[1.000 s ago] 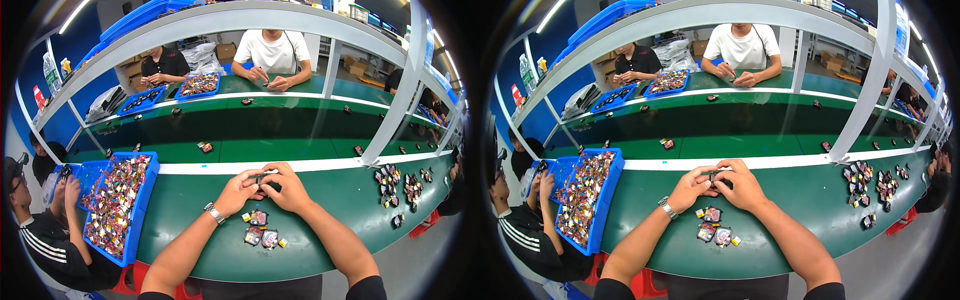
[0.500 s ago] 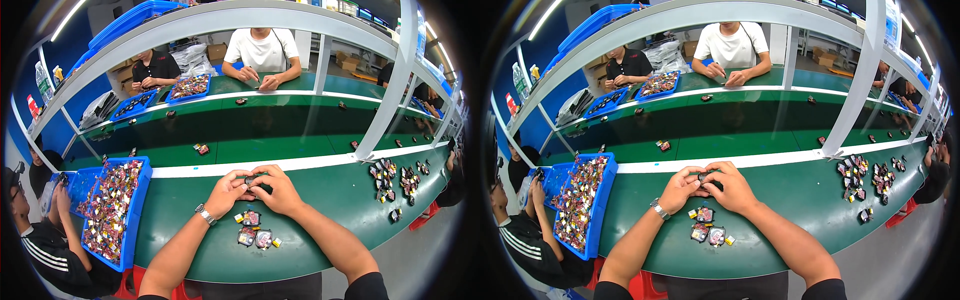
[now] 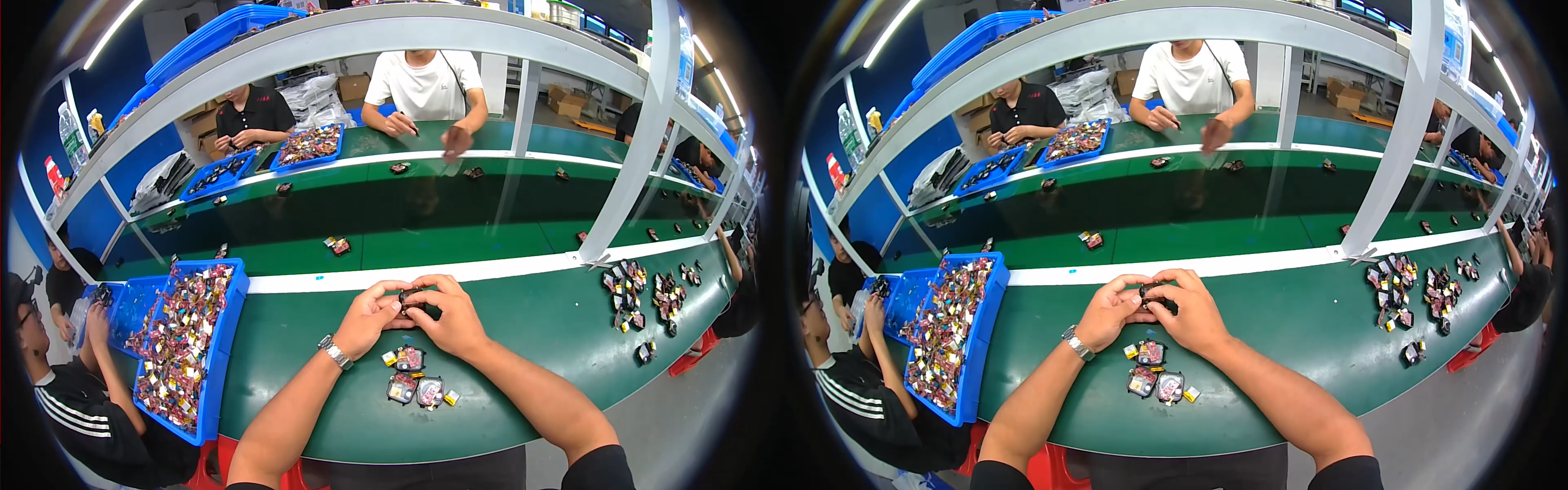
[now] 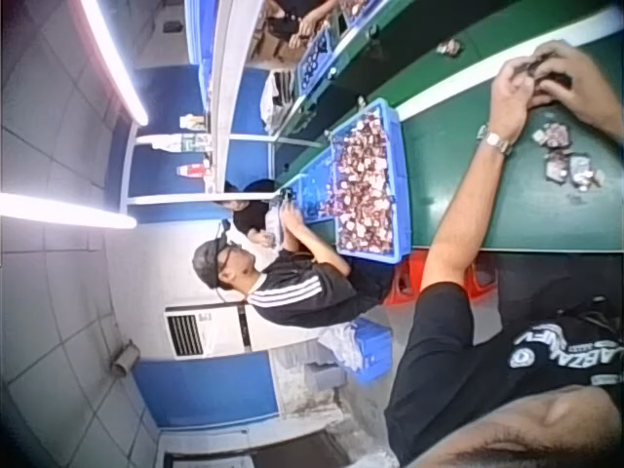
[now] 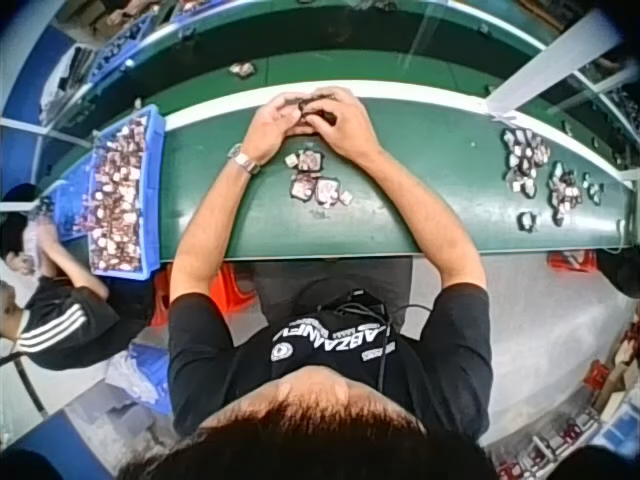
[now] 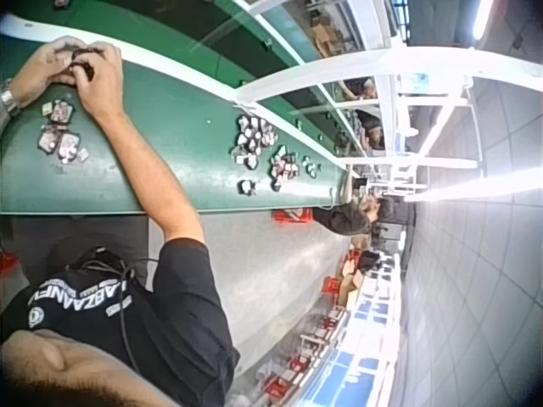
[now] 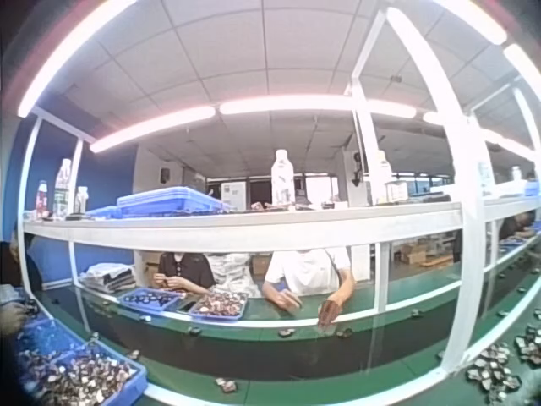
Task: Assembling small colorful toy pieces on a factory conveyor belt.
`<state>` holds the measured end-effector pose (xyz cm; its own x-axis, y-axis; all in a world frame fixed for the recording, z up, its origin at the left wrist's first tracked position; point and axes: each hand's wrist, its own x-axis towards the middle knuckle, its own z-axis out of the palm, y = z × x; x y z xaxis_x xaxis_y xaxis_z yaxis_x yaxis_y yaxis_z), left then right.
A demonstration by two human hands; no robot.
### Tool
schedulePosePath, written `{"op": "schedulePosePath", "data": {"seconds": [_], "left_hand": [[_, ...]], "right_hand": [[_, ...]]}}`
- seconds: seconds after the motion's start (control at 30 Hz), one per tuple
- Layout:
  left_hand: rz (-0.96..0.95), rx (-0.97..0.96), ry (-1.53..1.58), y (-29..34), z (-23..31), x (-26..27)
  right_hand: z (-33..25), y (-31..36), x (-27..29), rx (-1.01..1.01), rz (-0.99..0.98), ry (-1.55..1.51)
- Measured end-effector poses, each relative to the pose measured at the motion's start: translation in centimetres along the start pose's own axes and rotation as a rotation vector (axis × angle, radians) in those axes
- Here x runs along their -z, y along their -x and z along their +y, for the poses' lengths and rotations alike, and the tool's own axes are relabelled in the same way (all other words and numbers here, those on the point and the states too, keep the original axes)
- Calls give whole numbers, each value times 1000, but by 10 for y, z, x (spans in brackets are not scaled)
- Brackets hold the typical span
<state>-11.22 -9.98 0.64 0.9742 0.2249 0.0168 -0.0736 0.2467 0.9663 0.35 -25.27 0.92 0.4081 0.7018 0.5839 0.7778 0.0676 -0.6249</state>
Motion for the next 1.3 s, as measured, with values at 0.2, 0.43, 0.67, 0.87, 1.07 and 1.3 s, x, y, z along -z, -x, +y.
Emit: {"op": "schedulePosePath", "data": {"seconds": [0.2,0.43,0.67,0.87,1.07,1.3], "left_hand": [[42,-21,16,1,2,-2],[37,-45,16,2,2,-4],[17,-32,-12,1,-1,-2],[24,-18,-30,1,-2,-1],[31,-25,-40,1,3,-7],[14,-26,3,0,-1,-3]], "right_hand": [[2,-1,0,-66,2,-109],[9,-2,2,-240,-72,-357],[9,-2,4,-255,-106,-377],[10,-2,3,-309,-114,-530],[-1,-1,1,-64,45,-25],[0,0,-2,2,66,7]]}}
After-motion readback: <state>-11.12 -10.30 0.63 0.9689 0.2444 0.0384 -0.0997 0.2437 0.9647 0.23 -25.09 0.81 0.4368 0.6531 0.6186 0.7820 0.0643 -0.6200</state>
